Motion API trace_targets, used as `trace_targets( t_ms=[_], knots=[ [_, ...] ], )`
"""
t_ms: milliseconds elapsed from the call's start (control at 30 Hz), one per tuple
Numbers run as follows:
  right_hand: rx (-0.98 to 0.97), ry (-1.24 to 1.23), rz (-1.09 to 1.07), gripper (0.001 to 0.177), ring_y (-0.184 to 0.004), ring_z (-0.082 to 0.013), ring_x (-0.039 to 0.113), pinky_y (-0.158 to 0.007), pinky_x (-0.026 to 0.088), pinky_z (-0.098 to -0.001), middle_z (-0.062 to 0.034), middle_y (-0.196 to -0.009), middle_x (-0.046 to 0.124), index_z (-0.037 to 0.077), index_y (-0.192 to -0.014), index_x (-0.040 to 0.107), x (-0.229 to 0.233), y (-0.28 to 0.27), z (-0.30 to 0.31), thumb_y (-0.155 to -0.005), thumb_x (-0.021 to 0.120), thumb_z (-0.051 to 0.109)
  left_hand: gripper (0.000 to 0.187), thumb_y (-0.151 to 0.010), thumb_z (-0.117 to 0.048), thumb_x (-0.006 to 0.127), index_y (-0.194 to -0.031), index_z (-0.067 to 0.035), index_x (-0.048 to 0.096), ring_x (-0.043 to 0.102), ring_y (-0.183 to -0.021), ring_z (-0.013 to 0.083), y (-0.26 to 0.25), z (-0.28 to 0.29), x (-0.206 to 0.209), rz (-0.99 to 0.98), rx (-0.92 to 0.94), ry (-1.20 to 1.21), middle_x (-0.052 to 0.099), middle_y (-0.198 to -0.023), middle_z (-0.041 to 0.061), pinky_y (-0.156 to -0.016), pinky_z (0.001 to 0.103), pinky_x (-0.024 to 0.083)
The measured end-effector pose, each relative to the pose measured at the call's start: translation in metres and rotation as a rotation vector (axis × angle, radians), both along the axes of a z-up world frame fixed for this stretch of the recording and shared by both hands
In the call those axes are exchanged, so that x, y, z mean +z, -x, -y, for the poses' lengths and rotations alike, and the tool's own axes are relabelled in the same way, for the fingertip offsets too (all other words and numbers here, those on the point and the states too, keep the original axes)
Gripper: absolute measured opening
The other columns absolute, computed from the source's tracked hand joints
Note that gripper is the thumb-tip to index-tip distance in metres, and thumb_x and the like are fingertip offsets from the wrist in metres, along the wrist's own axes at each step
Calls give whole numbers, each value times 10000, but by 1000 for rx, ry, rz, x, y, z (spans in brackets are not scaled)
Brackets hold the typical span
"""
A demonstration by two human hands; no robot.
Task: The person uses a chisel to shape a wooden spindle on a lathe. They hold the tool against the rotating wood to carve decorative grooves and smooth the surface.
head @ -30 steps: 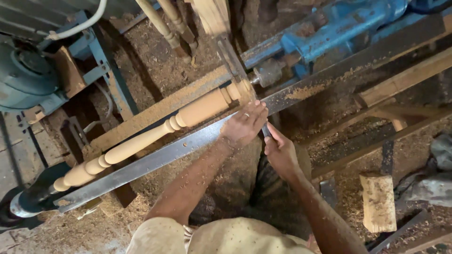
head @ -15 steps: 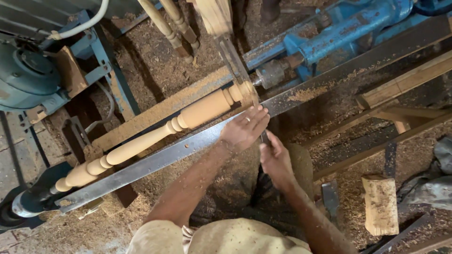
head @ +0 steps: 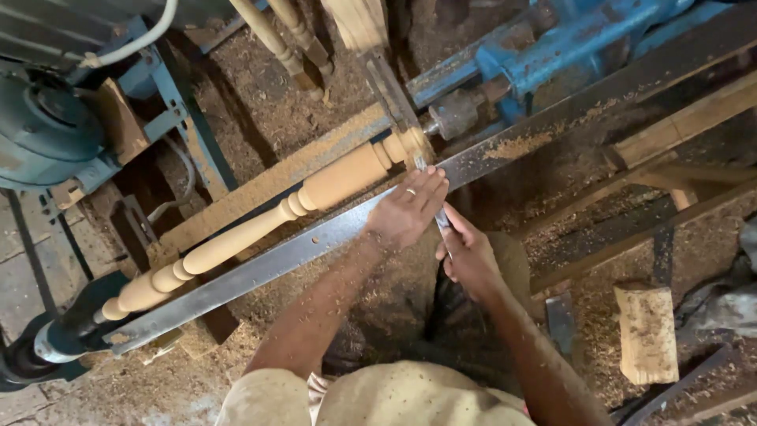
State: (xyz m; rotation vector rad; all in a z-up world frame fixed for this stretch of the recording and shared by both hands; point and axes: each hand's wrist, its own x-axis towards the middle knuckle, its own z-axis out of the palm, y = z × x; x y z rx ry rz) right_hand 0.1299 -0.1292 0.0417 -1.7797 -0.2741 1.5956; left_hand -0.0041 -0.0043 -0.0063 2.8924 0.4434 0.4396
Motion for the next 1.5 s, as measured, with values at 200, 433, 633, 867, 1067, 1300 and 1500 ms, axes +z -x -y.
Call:
trace_targets(
  t_ms=[200, 433, 633, 867, 1067, 1300, 1500],
  knots=[
    [-65, 11, -48, 519, -427, -73, 378, -381, 335, -255, -10, -665, 525, 265, -1558, 484, -8, 1, -7, -1045, 490, 190, 545, -948, -205, 559, -1432, 47, 557, 498, -1441, 342, -6, -8, -4, -43, -2, 0, 538, -1516, 210, -1228, 453, 392],
    [-63, -8, -105, 538, -438, -64, 379, -381, 335, -251, 9, -657, 513, 274, -1571, 453, -8, -1, -6, -1042, 480, 178, 557, -951, -215, 546, -1441, 50, 548, 492, -1445, 350, -5, -7, -3, -75, -2, -13, 524, -1524, 218, -1237, 463, 377],
    [-84, 5, -111, 550, -434, -71, 372, -379, 339, -261, 6, -643, 502, 272, -1574, 434, -8, 3, -5, -1036, 484, 167, 541, -944, -205, 563, -1425, 43, 558, 514, -1426, 351, -5, -4, -8, -69, 9, -20, 535, -1518, 217, -1219, 451, 402],
    [-54, 8, -84, 551, -450, -61, 381, -394, 344, -254, 14, -651, 514, 284, -1582, 432, 0, 5, -9, -1042, 477, 188, 524, -949, -203, 575, -1407, 52, 573, 520, -1424, 353, -4, -4, -10, -30, 12, 16, 540, -1507, 221, -1218, 448, 407],
    [-57, 6, -56, 548, -450, -68, 381, -394, 350, -261, 8, -641, 502, 280, -1579, 439, 4, 8, -12, -1040, 486, 193, 527, -955, -197, 564, -1420, 50, 572, 533, -1419, 340, -4, -3, -10, -34, 30, -35, 540, -1513, 224, -1212, 433, 420],
    [28, -294, 241, 485, -550, -82, 473, -493, 418, -264, -22, -753, 565, 191, -1566, 455, -11, 12, -2, -1086, 522, 199, 503, -947, -195, 585, -1399, 22, 601, 535, -1412, 340, -1, -1, -11, 7, 31, -6, 543, -1514, 206, -1186, 429, 463],
    [-70, -140, -117, 541, -501, -104, 493, -441, 398, -283, -31, -797, 634, 31, -1482, 509, -42, -5, 25, -961, 625, 117, 447, -984, -213, 594, -1391, -32, 624, 487, -1462, 299, -4, -2, -15, 66, -47, -13, 531, -1547, 144, -1225, 416, 426]
  ],
)
